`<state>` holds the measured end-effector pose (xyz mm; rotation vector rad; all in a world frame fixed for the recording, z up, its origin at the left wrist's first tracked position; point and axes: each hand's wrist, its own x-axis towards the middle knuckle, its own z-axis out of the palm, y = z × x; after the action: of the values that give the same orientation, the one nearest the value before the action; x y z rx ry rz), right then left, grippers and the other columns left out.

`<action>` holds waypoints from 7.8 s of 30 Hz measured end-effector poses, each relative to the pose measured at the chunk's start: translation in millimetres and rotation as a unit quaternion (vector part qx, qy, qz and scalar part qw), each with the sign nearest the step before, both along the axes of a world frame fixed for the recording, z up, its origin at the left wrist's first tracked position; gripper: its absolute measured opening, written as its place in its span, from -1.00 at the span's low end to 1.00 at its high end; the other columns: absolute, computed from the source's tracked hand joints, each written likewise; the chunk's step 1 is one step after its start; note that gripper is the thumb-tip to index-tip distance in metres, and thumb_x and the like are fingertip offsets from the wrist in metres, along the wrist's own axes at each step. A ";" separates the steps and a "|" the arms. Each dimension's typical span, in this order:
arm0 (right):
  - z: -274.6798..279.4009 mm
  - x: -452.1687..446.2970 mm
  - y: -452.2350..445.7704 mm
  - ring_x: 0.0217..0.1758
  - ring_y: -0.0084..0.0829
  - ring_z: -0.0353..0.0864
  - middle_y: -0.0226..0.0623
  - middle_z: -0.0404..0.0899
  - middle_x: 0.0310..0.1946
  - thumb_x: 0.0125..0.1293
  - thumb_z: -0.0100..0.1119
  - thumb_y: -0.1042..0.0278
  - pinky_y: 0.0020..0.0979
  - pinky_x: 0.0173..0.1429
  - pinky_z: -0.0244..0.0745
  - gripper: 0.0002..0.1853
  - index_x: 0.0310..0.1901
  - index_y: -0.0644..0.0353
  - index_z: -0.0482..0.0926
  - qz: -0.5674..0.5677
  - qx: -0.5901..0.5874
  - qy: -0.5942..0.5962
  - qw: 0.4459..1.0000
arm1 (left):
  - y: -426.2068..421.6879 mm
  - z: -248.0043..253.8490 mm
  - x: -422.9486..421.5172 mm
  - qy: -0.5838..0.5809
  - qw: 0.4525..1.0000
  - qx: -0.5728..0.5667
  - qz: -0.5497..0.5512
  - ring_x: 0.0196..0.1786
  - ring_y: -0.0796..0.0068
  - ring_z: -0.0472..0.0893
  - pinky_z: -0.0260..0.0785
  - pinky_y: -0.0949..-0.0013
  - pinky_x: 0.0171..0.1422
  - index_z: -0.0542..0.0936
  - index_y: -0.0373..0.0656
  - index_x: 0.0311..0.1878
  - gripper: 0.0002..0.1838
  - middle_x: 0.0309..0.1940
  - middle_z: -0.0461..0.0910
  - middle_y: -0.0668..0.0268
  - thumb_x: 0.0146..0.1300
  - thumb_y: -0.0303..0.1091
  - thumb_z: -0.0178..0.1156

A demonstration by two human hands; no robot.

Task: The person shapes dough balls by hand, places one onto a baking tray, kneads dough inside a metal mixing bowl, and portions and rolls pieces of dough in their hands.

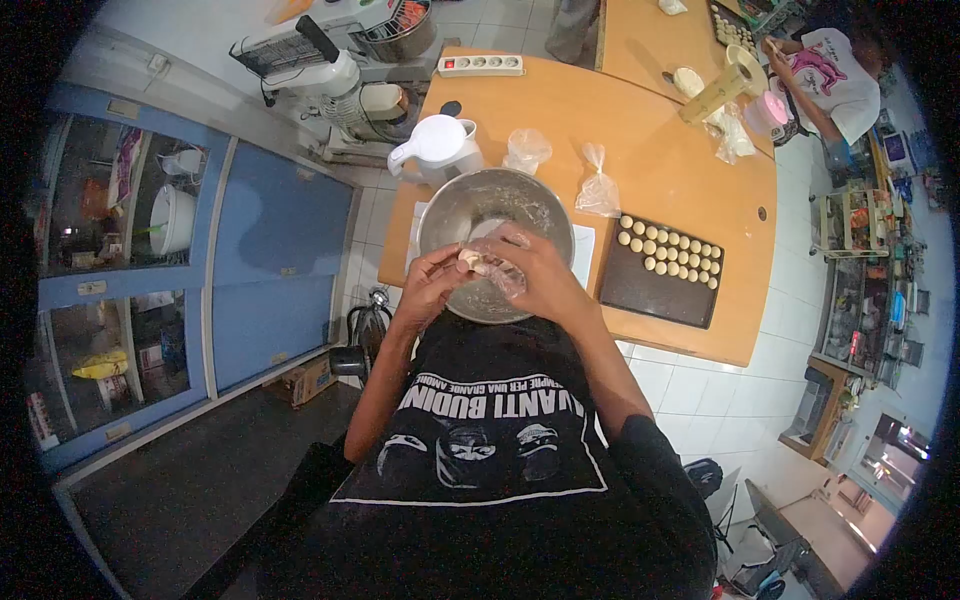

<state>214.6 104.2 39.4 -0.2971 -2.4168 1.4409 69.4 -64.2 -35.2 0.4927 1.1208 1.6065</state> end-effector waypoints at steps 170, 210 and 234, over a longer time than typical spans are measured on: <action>-27.6 6.0 1.0 0.08 0.03 0.70 -0.10 0.73 0.01 0.14 0.36 0.53 -0.11 0.21 0.58 -0.66 0.00 0.17 0.73 -0.014 0.012 0.037 0.999 | -0.9 8.6 -9.9 0.025 0.999 -0.020 -0.035 0.11 0.44 0.68 0.59 0.28 0.27 0.58 -0.38 0.26 -0.61 0.12 0.68 0.15 0.54 -0.29 0.25; -31.1 4.2 -33.2 0.23 -0.06 0.63 -0.12 0.65 0.15 0.13 0.48 0.49 -0.08 0.39 0.45 -0.50 0.17 0.08 0.75 -0.106 0.046 0.123 0.986 | 1.8 4.6 10.2 -0.101 0.984 0.087 0.122 0.29 0.33 0.62 0.50 0.24 0.43 0.53 -0.38 0.33 -0.63 0.32 0.59 0.09 0.56 -0.44 0.17; -19.9 12.9 -6.5 0.12 0.08 0.65 -0.05 0.67 0.01 0.01 0.43 0.56 -0.08 0.22 0.56 -0.50 0.09 0.17 0.72 -0.018 0.110 0.072 0.991 | -1.5 6.5 6.2 -0.042 0.999 0.010 0.014 -0.09 0.48 0.70 0.60 0.37 0.08 0.58 -0.40 0.27 -0.56 0.01 0.70 0.20 0.68 -0.19 0.01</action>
<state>227.5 97.7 19.5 -0.1775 -2.4101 1.1248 75.6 -65.7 -28.6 0.4198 1.0527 1.6497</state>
